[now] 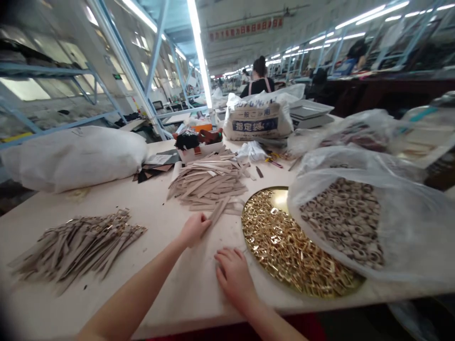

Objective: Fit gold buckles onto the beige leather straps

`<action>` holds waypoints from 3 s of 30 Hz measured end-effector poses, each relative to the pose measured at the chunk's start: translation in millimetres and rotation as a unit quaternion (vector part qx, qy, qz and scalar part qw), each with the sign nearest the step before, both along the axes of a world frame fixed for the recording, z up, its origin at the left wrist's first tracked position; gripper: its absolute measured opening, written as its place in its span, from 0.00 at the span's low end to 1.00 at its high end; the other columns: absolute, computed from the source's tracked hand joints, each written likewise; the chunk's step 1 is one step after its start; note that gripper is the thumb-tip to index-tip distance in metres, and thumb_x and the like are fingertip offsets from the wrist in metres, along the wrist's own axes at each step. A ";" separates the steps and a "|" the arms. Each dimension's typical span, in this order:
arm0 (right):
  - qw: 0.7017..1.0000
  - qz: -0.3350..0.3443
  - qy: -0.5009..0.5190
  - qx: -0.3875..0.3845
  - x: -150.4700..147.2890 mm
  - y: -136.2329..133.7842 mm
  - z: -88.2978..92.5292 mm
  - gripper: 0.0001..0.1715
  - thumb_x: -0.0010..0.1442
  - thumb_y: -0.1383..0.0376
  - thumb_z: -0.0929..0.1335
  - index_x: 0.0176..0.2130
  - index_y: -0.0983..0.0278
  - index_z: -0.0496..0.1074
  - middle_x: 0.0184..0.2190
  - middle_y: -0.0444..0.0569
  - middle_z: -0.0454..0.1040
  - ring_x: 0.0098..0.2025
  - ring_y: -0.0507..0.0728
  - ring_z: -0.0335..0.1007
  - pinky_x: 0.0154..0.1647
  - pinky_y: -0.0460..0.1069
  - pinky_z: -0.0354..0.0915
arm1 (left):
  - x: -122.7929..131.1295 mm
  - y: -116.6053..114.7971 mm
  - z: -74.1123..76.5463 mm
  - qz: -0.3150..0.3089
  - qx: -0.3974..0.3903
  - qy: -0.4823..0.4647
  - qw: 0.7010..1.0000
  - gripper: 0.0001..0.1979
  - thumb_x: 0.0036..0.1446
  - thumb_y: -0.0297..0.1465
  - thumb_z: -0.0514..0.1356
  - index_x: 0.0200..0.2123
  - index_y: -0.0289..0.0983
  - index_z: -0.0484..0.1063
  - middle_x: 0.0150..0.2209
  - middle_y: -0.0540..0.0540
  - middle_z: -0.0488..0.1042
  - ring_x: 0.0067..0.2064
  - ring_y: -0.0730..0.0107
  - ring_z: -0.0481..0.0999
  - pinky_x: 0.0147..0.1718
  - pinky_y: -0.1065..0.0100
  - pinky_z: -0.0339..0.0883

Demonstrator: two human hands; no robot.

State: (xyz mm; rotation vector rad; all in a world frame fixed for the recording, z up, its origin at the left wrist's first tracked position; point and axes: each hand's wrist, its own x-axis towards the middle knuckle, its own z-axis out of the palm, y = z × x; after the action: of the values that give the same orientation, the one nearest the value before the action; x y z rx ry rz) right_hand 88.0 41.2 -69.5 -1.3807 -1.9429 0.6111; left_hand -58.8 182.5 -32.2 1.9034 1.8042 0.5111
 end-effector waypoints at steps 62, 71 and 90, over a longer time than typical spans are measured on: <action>0.853 -0.140 0.431 -0.258 105.2 -44.9 55.3 0.17 0.45 0.55 0.71 0.36 0.60 0.74 0.30 0.45 0.74 0.28 0.49 0.64 0.30 0.46 0.62 | 64.5 -216.7 35.8 -0.071 -0.396 -0.512 0.759 0.18 0.56 0.40 0.49 0.44 0.33 0.63 0.18 0.52 0.68 0.14 0.81 0.61 0.13 0.78 0.50; 0.703 -0.105 0.624 -0.324 53.9 -55.0 57.2 0.11 0.41 0.63 0.74 0.28 0.61 0.72 0.34 0.43 0.75 0.37 0.51 0.70 0.40 0.47 0.65 | 54.5 -214.8 22.7 -0.062 -0.253 -0.395 0.881 0.14 0.56 0.36 0.46 0.36 0.34 0.65 0.20 0.52 0.67 0.16 0.80 0.64 0.16 0.77 0.54; 0.778 -0.067 0.509 -0.362 64.0 -73.8 24.7 0.13 0.44 0.60 0.73 0.31 0.63 0.72 0.26 0.41 0.68 0.25 0.48 0.61 0.30 0.46 0.58 | 29.8 -197.6 43.2 -0.244 -0.231 -0.111 0.935 0.18 0.57 0.38 0.43 0.29 0.35 0.68 0.23 0.49 0.68 0.25 0.71 0.63 0.25 0.72 0.54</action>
State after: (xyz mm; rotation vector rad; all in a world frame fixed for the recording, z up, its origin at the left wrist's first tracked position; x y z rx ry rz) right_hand 151.9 -32.6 -44.8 -1.1386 -0.7098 1.7160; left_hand -29.0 -15.1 11.0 1.7768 1.1205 0.1040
